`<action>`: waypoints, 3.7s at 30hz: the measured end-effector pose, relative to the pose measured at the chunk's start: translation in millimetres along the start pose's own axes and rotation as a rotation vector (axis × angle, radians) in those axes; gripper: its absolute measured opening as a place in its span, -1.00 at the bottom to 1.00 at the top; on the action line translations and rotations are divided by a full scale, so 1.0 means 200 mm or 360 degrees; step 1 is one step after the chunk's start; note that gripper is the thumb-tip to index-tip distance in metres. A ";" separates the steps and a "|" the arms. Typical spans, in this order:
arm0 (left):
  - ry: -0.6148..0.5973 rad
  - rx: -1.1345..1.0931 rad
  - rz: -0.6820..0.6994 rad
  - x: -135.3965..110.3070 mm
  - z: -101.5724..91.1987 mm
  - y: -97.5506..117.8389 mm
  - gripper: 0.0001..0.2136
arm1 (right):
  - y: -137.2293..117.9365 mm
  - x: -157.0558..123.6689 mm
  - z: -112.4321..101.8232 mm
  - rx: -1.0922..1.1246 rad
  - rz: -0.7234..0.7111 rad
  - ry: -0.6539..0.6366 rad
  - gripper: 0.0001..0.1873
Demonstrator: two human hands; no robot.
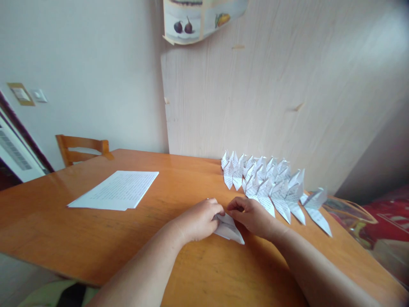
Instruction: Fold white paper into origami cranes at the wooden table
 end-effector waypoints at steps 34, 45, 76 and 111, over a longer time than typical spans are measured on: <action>0.0192 -0.0569 -0.0281 0.01 -0.12 -0.05 -0.80 | 0.06 -0.04 0.17 0.0753 0.0380 0.0044 -0.83; 0.0353 -0.0412 -0.0450 -0.37 -0.17 0.00 -0.37 | -0.03 -0.04 0.14 0.0305 0.0264 0.0154 -0.77; 0.0626 -0.1620 -0.0862 -0.26 -0.08 -0.44 -0.62 | -0.25 -0.05 0.14 -0.0512 -0.0210 -0.0260 -0.75; 0.0593 -0.1574 -0.0801 -0.12 -0.07 -0.25 -0.97 | -0.34 -0.07 0.01 -0.0672 -0.0200 0.0322 -0.82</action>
Point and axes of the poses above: each hand's wrist, its own x-axis towards the middle knuckle, its own z-axis out of the palm, y = z × x, the point moved 10 cm from there along x, towards the middle knuckle, and after that the axes turned 13 degrees about -z, right-handed, at the moved point
